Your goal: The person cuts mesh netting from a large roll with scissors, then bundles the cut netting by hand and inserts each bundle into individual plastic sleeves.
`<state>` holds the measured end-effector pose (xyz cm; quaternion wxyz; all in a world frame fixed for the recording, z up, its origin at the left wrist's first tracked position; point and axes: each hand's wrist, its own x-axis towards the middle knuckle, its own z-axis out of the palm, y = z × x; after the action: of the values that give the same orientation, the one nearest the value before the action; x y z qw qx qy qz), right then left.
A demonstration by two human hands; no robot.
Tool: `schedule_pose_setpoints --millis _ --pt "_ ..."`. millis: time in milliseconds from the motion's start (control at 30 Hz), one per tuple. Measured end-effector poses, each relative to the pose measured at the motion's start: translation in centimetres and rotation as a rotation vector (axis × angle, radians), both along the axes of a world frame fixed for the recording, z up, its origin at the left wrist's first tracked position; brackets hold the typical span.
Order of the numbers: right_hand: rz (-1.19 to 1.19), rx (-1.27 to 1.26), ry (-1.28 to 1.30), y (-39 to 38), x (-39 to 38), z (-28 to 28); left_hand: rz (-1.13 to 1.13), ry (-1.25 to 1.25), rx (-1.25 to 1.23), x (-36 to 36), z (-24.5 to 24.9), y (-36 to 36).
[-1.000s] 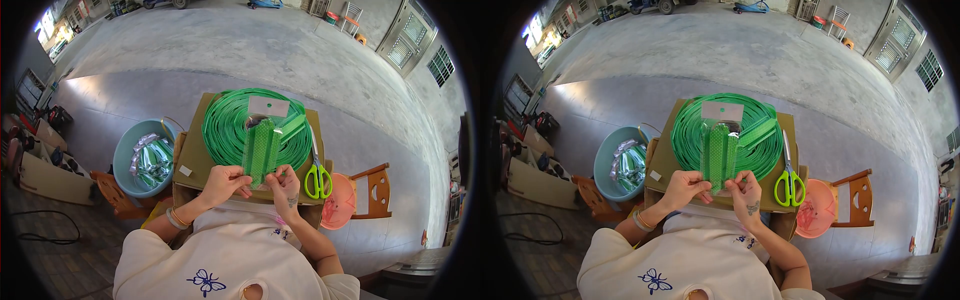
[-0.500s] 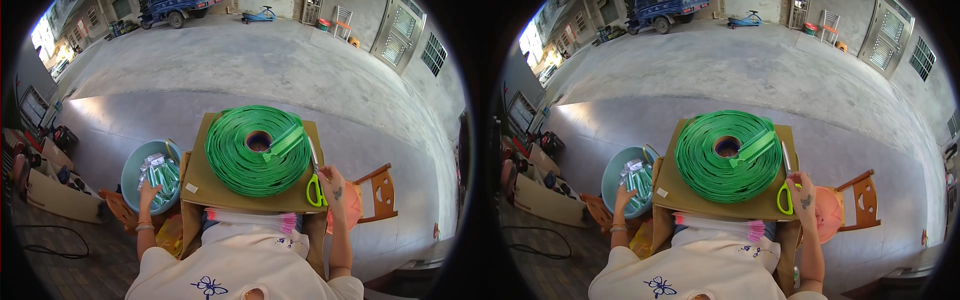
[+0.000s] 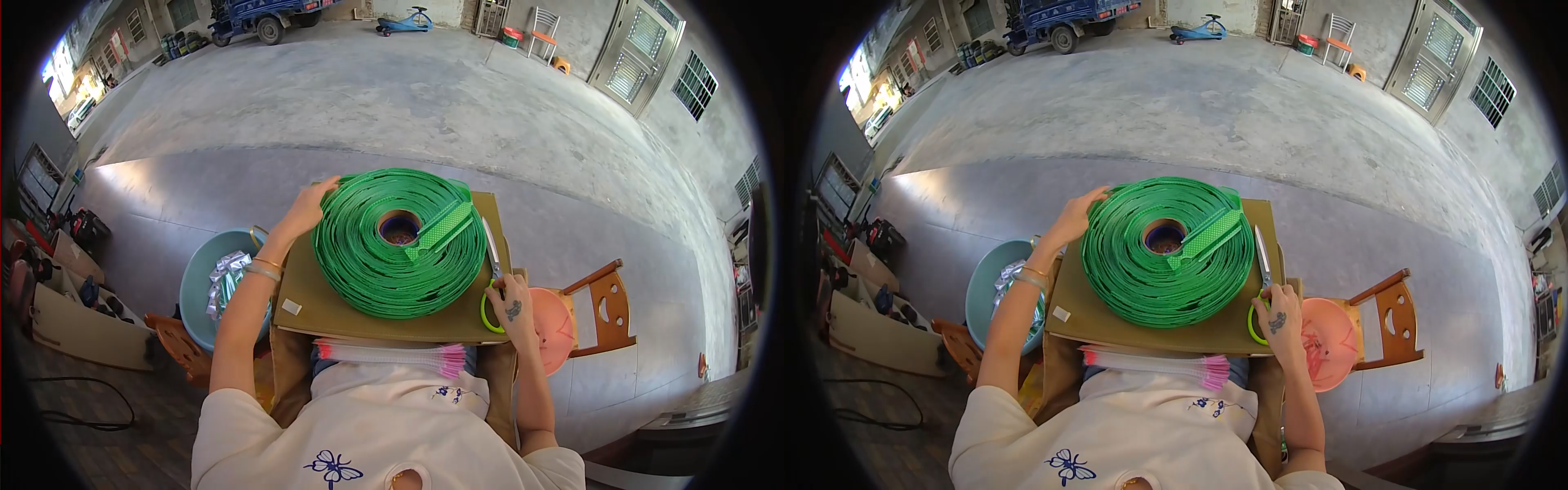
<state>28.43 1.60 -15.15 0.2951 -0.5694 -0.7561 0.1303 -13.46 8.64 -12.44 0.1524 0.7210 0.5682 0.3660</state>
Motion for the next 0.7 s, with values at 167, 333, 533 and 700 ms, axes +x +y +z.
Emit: schedule_pose_setpoints --millis 167,333,533,700 --pt "-0.014 -0.054 0.058 0.3 0.2 -0.1 -0.005 0.199 -0.287 -4.8 -3.2 1.9" --pt "-0.081 0.031 0.038 0.2 0.4 -0.5 0.142 0.812 -0.216 -7.6 -3.6 -3.2" --pt "-0.116 -0.006 0.073 0.1 0.2 0.0 -0.118 0.881 -0.144 -3.6 1.1 -11.1" --pt "-0.128 -0.077 0.040 0.0 0.6 -0.4 -0.313 0.559 -0.302 1.9 2.1 -14.7"
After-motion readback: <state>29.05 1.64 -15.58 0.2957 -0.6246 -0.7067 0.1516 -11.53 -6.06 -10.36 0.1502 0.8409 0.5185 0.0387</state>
